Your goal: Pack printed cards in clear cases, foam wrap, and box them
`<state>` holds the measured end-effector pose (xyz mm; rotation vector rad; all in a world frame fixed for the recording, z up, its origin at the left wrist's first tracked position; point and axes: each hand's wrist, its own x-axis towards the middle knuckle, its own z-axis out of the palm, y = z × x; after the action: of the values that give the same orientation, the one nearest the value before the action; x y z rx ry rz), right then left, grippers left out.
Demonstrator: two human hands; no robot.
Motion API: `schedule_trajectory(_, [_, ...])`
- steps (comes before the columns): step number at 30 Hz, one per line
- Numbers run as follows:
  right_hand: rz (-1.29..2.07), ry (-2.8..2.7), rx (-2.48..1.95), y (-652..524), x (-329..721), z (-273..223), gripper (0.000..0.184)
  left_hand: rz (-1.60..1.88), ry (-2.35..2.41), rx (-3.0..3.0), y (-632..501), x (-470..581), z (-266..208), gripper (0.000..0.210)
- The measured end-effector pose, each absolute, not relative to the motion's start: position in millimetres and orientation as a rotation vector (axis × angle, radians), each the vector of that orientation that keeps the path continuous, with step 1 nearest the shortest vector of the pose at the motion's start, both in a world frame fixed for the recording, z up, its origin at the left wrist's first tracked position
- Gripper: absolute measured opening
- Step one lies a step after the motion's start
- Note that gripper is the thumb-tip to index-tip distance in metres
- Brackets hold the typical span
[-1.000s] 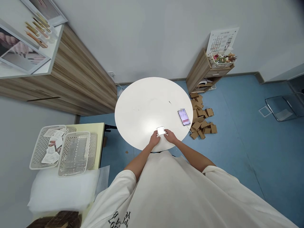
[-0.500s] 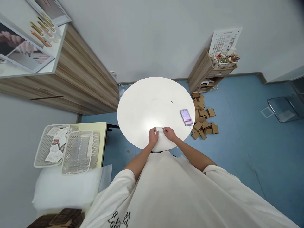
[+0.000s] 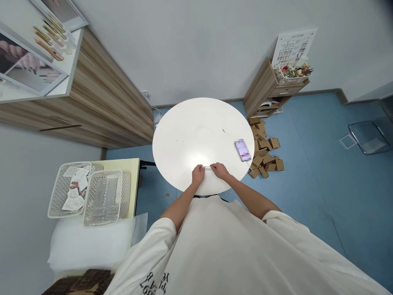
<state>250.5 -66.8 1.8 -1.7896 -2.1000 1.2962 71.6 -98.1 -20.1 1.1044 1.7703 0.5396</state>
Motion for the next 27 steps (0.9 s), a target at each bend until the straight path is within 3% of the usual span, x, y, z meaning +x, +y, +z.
schedule_trajectory(23, [1.174,-2.522,-1.793,-65.5,245.2,8.6,0.032,0.563,1.737,0.895,-87.4,64.6,-19.6,0.033])
schedule_trajectory(27, [1.153,-2.489,-1.842,-60.6,242.0,7.9,0.032,0.579,1.684,0.871,-94.4,64.0,-26.7,0.046])
